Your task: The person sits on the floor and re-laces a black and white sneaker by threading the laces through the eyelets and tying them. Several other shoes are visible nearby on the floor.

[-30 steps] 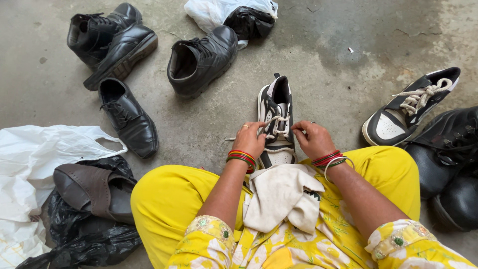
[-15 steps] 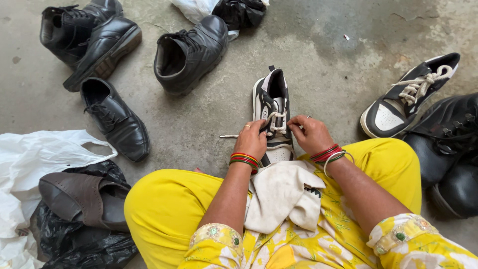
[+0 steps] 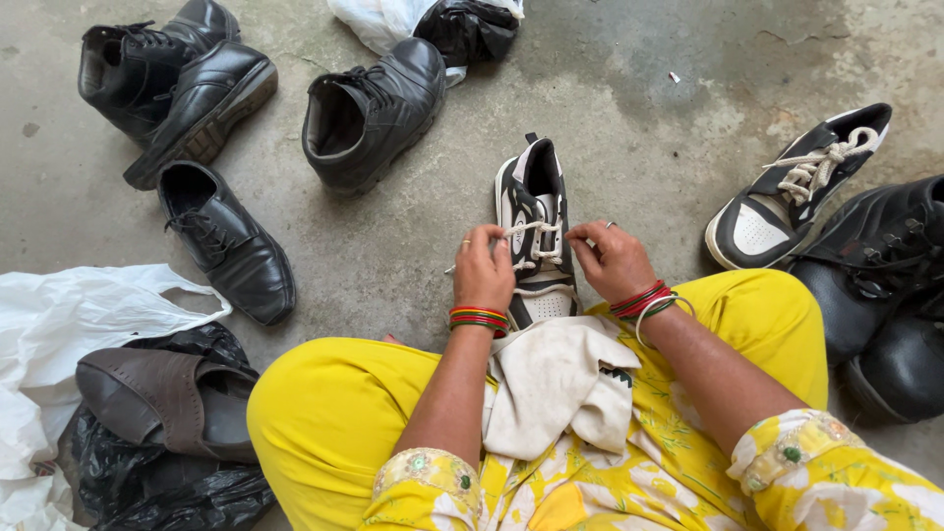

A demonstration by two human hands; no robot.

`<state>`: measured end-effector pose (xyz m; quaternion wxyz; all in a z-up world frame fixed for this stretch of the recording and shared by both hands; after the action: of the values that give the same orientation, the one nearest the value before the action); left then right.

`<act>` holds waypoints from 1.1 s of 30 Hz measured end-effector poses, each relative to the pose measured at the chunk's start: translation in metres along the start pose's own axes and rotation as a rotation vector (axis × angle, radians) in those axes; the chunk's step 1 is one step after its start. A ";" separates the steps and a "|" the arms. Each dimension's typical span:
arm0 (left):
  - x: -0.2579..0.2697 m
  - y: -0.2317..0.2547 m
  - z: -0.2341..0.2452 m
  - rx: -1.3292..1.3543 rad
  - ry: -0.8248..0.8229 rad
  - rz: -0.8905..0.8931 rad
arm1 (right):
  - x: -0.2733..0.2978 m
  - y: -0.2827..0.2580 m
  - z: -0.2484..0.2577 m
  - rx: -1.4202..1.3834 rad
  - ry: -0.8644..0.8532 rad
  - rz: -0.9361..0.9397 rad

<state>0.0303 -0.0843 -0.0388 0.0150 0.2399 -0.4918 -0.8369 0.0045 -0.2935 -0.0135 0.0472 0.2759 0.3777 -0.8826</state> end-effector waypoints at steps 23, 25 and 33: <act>-0.015 0.034 -0.065 -0.041 -0.191 -0.168 | 0.012 0.001 -0.022 0.220 -0.250 -0.072; -0.007 0.007 -0.067 0.197 -0.269 0.115 | 0.015 0.006 -0.028 0.178 -0.253 -0.057; 0.000 0.001 -0.032 0.408 -0.269 0.093 | 0.018 0.017 -0.042 -0.144 -0.280 -0.121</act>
<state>0.0436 -0.1111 -0.0509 -0.0607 0.1015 -0.6585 -0.7432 0.0136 -0.2742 -0.0579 0.0656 0.1229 0.4455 -0.8844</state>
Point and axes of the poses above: each hand's wrist, its own x-axis away from the middle knuckle, its own z-axis out of the back of the hand, y = z × x, the point moved 10 cm from there along -x, towards the middle knuckle, and after that the axes turned 15 degrees about y, right-handed, at the moved point
